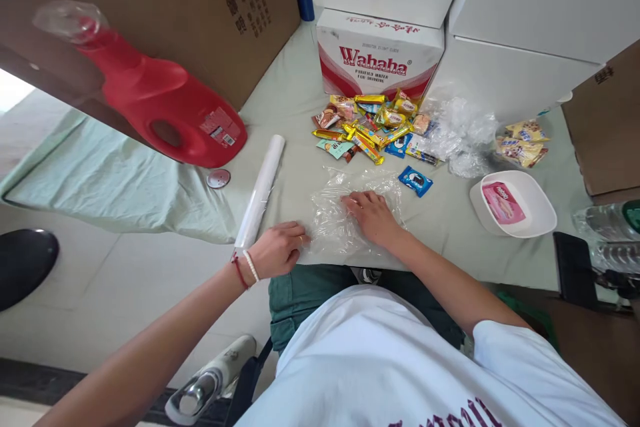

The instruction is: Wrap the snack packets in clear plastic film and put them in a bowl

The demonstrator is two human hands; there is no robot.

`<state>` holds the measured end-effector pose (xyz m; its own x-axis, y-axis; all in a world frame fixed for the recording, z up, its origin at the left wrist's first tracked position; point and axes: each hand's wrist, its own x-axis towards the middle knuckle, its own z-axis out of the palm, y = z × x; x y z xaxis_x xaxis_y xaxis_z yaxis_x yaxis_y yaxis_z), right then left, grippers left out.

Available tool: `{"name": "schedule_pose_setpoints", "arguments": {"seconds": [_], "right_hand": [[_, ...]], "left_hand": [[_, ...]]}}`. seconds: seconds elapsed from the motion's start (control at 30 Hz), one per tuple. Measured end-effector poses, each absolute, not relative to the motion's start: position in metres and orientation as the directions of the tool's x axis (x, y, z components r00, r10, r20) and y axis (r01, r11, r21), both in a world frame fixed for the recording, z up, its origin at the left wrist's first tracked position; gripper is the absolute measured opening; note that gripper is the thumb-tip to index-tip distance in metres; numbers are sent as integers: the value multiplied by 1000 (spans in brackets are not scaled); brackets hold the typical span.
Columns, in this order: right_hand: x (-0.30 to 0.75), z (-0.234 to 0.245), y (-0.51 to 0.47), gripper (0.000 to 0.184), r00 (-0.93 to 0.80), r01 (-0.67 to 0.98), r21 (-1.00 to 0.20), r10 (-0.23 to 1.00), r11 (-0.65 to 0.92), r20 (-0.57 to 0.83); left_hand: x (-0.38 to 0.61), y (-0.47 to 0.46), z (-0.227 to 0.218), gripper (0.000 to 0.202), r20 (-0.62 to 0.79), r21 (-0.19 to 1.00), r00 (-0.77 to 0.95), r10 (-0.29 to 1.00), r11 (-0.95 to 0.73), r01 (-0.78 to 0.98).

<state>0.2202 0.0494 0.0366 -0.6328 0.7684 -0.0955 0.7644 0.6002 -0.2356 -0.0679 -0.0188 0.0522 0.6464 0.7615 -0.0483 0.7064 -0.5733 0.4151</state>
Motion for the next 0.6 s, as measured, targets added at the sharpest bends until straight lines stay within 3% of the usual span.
{"name": "schedule_pose_setpoints", "arguments": {"seconds": [0.1, 0.2, 0.27, 0.33, 0.4, 0.5, 0.6], "right_hand": [[222, 31, 51, 50, -630, 762, -255, 773, 595, -76], [222, 29, 51, 49, -631, 760, -243, 774, 603, -53], [220, 30, 49, 48, -630, 762, -231, 775, 605, -47], [219, 31, 48, 46, -631, 762, -228, 774, 605, -53], [219, 31, 48, 44, -630, 761, -242, 775, 602, -54], [225, 30, 49, 46, -636, 743, -295, 771, 600, -33], [243, 28, 52, 49, -639, 722, -363, 769, 589, -22]], "left_hand": [[-53, -31, 64, 35, -122, 360, 383, 916, -318, 877], [-15, -28, 80, 46, -84, 132, 134, 988, -122, 984], [12, -19, 85, 42, 62, 67, 163, 985, -167, 984], [34, -9, 79, 39, 203, 100, 280, 938, -304, 948], [43, 2, 62, 44, 258, 176, 359, 897, -409, 895], [36, 12, 29, 57, 159, 254, 327, 932, -358, 898], [14, 10, 8, 65, 51, 221, 268, 962, -273, 936]]}}
